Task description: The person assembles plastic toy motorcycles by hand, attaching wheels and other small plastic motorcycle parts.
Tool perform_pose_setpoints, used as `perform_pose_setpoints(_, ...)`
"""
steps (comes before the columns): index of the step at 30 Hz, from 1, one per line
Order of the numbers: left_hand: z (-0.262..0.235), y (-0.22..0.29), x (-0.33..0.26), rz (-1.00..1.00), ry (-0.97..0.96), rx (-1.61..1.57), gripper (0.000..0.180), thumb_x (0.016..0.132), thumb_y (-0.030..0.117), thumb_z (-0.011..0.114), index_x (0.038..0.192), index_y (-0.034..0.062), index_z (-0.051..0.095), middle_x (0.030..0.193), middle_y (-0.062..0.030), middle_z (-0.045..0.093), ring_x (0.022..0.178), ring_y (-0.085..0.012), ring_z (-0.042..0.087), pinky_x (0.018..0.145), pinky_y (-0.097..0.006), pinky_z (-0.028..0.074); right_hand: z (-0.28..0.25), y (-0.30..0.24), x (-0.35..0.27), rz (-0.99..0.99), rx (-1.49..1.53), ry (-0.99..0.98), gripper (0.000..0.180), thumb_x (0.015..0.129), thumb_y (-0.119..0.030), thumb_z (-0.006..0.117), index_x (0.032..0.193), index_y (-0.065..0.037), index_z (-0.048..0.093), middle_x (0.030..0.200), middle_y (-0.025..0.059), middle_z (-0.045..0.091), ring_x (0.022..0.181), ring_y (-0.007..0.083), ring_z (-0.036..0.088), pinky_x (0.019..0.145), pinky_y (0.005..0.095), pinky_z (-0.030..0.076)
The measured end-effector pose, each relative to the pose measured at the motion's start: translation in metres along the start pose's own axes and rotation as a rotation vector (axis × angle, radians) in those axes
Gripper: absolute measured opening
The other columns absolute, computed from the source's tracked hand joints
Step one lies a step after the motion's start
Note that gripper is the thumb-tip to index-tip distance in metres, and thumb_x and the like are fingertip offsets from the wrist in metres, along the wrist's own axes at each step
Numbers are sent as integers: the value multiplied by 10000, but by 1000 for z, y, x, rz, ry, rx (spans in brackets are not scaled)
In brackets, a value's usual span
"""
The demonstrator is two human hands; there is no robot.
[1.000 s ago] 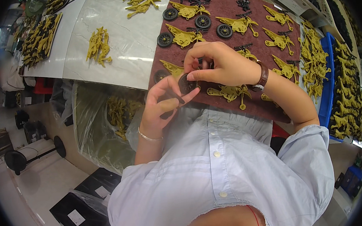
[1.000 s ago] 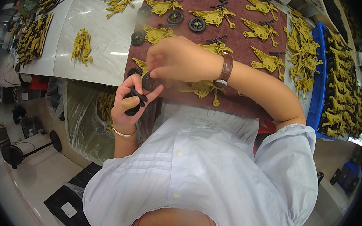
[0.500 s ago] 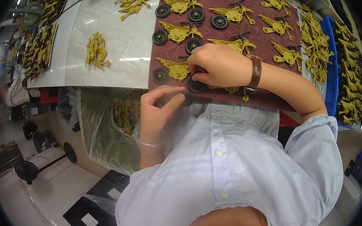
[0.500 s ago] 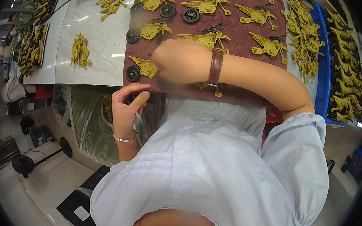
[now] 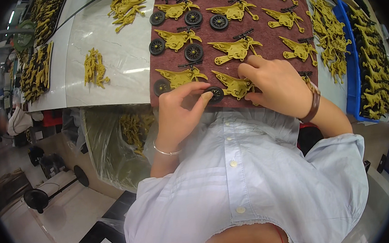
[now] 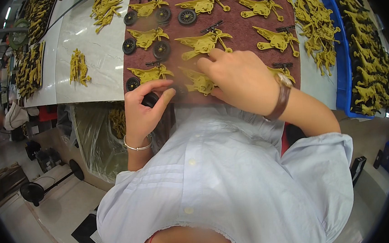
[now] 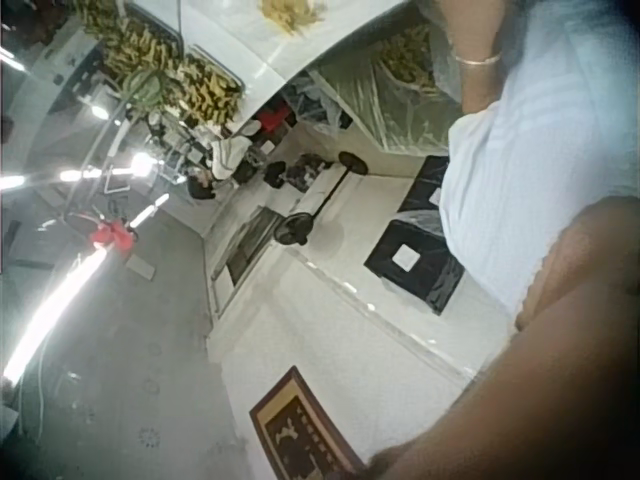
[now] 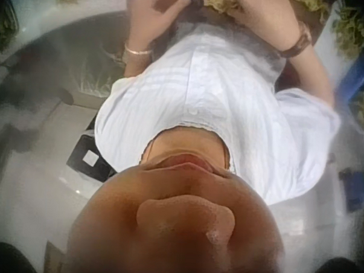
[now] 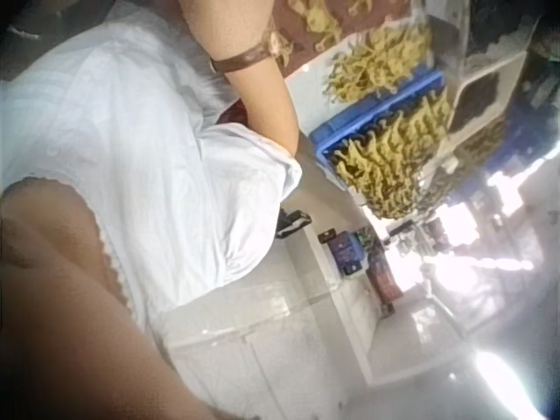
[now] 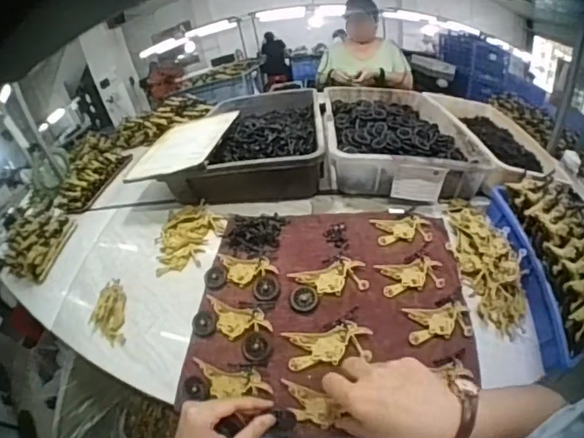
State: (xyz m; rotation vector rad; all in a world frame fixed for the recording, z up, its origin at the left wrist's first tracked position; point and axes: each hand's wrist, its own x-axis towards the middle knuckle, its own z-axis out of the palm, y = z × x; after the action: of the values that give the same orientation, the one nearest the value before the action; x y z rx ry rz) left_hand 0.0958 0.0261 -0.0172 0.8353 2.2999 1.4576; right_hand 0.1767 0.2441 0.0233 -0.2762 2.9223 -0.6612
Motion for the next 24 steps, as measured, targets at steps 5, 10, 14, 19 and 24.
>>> perform_pose_setpoints(5,7,4,9,12,-117,79,180,766,29,719,936,-27,699,834,-117,717,748,-142,680,689,-251,510,23,1,-28,116,-96,222,232,719,-96,681,873,-57,512,735,82,572,665,274,620,522,382,476)
perform_pose_setpoints(10,7,6,13,140,-103,237,174,755,56,724,914,-10,702,855,-124,713,766,-211,695,702,-275,518,41,7,-36,153,-55,381,152,752,-82,636,832,-68,507,684,64,563,645,267,601,507,390,460)
perform_pose_setpoints(14,9,8,14,157,-103,261,172,750,61,726,910,-1,705,858,-129,709,760,-226,691,694,-286,516,44,9,-41,217,-38,449,141,762,-89,643,831,-70,522,684,61,575,653,264,600,512,394,458)
perform_pose_setpoints(19,15,15,21,155,-113,317,155,750,51,716,895,-1,705,839,-138,702,739,-222,682,671,-293,510,39,7,-46,268,71,524,140,789,-109,678,847,-65,558,691,66,589,632,223,608,518,348,458)
perform_pose_setpoints(24,10,16,25,148,-116,248,150,754,37,701,898,-6,705,824,-133,704,740,-216,683,672,-294,511,32,0,-66,440,998,776,143,817,-105,706,864,-24,598,700,32,610,563,115,570,485,212,402)
